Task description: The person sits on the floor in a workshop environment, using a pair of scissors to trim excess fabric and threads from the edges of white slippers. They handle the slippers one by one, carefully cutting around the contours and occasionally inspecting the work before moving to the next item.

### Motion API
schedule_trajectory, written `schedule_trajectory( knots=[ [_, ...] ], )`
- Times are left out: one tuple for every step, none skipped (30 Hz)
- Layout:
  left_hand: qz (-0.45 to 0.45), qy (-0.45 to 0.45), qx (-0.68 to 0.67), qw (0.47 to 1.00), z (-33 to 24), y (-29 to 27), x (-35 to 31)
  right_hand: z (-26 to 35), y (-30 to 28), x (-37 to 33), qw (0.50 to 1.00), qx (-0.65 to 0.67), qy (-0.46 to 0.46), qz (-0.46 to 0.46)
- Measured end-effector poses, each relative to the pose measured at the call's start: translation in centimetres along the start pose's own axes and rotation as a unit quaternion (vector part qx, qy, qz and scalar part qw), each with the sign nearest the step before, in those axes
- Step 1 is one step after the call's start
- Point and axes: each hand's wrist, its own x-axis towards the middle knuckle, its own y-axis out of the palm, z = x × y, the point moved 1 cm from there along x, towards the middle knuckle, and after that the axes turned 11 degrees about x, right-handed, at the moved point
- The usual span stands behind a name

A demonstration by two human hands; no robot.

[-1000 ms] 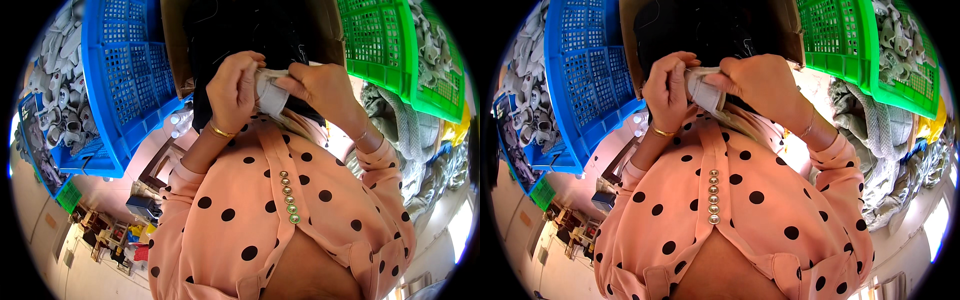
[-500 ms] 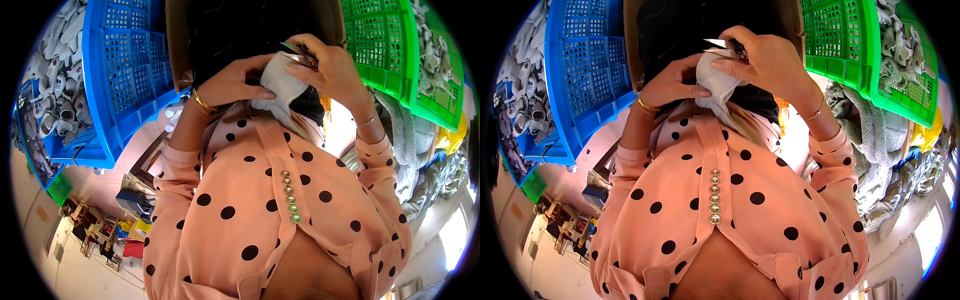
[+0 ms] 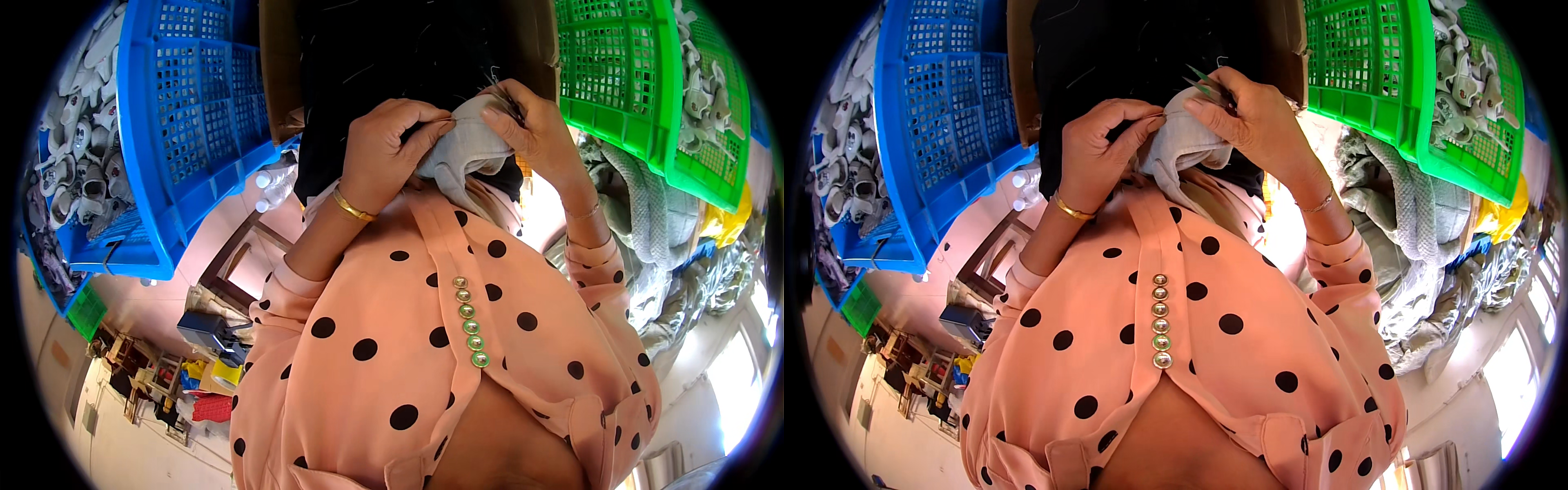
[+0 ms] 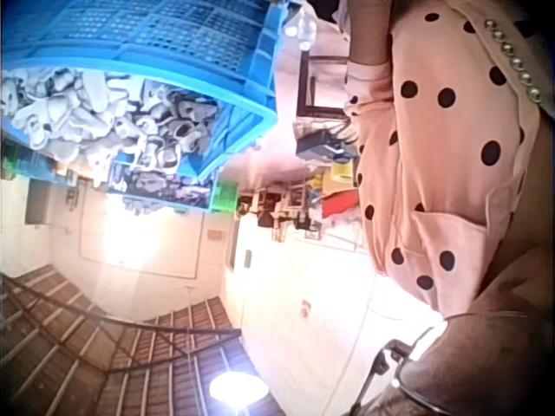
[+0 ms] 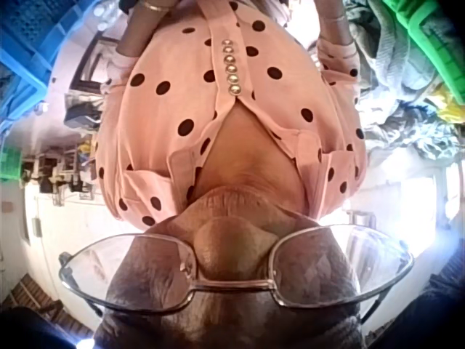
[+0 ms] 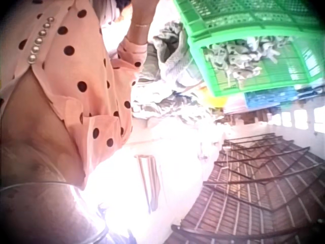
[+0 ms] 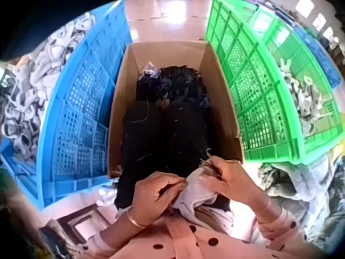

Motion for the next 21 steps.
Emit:
schedule_trajectory(
  knots=[
    [-0.015,0.01,0.011,1.0,0.2,0.0,0.0,0.1,0.1,-0.1,1.0,0.001,0.004,-0.002],
    [-0.031,0.019,0.023,0.999,0.4,0.0,-0.1,0.2,0.0,-0.1,1.0,0.003,0.008,-0.004],
    [-0.046,0.029,0.035,0.998,0.5,0.0,-0.1,0.1,0.0,-0.1,1.0,0.002,0.01,-0.002],
    [-0.039,-0.007,-0.076,0.996,0.7,0.1,0.1,0.0,0.0,-0.2,1.0,0.002,0.013,0.0],
    [-0.032,-0.043,-0.186,0.981,0.7,0.3,0.3,-0.1,0.0,-0.2,1.0,0.002,0.015,0.001],
    [-0.024,-0.08,-0.292,0.953,0.6,0.4,0.5,0.0,0.1,-0.2,1.0,0.005,0.008,-0.002],
    [0.008,-0.121,-0.343,0.932,0.1,0.1,0.6,0.2,0.4,-0.2,1.0,0.009,0.001,-0.005],
    [0.028,-0.119,-0.388,0.914,-0.2,0.3,0.8,0.4,0.6,-0.2,1.0,0.013,-0.006,-0.009],
    [0.048,-0.116,-0.432,0.893,-0.5,0.6,1.1,0.6,0.7,-0.2,1.0,0.004,-0.011,-0.004],
    [0.068,-0.112,-0.475,0.87,-0.6,0.7,1.3,0.9,0.8,-0.2,1.0,-0.005,-0.017,0.001],
    [0.085,-0.105,-0.476,0.869,-0.3,0.5,1.5,1.1,0.9,-0.2,1.0,-0.013,-0.023,0.005],
    [0.074,-0.093,-0.498,0.859,-0.6,0.5,1.7,1.1,1.0,-0.1,0.999,-0.027,-0.021,0.007],
    [0.063,-0.082,-0.519,0.848,-1.1,0.4,2.0,1.1,1.1,-0.1,0.999,-0.041,-0.019,0.009],
    [0.051,-0.071,-0.54,0.837,-1.4,0.4,2.2,1.2,1.2,-0.1,0.998,-0.054,-0.017,0.011],
    [0.051,-0.066,-0.553,0.829,-1.1,0.4,2.2,1.2,1.2,0.0,0.998,-0.058,-0.018,0.009],
    [0.051,-0.061,-0.565,0.821,-0.4,0.4,2.1,1.2,1.2,0.0,0.998,-0.062,-0.019,0.008],
    [0.051,-0.056,-0.578,0.813,0.0,0.3,2.1,1.1,1.2,0.0,0.998,-0.065,-0.02,0.006],
    [0.019,-0.058,-0.477,0.877,0.0,0.0,2.0,1.0,1.2,0.0,0.998,-0.059,-0.02,0.001],
    [-0.012,-0.058,-0.369,0.927,0.0,-0.3,1.8,0.8,1.1,0.0,0.998,-0.053,-0.02,-0.003],
    [-0.044,-0.058,-0.256,0.964,0.0,-0.7,1.6,0.6,1.0,0.0,0.999,-0.047,-0.02,-0.008],
    [-0.021,-0.063,-0.276,0.959,0.5,-0.8,1.2,0.5,0.9,0.0,0.999,-0.034,-0.018,-0.008]
  ],
)
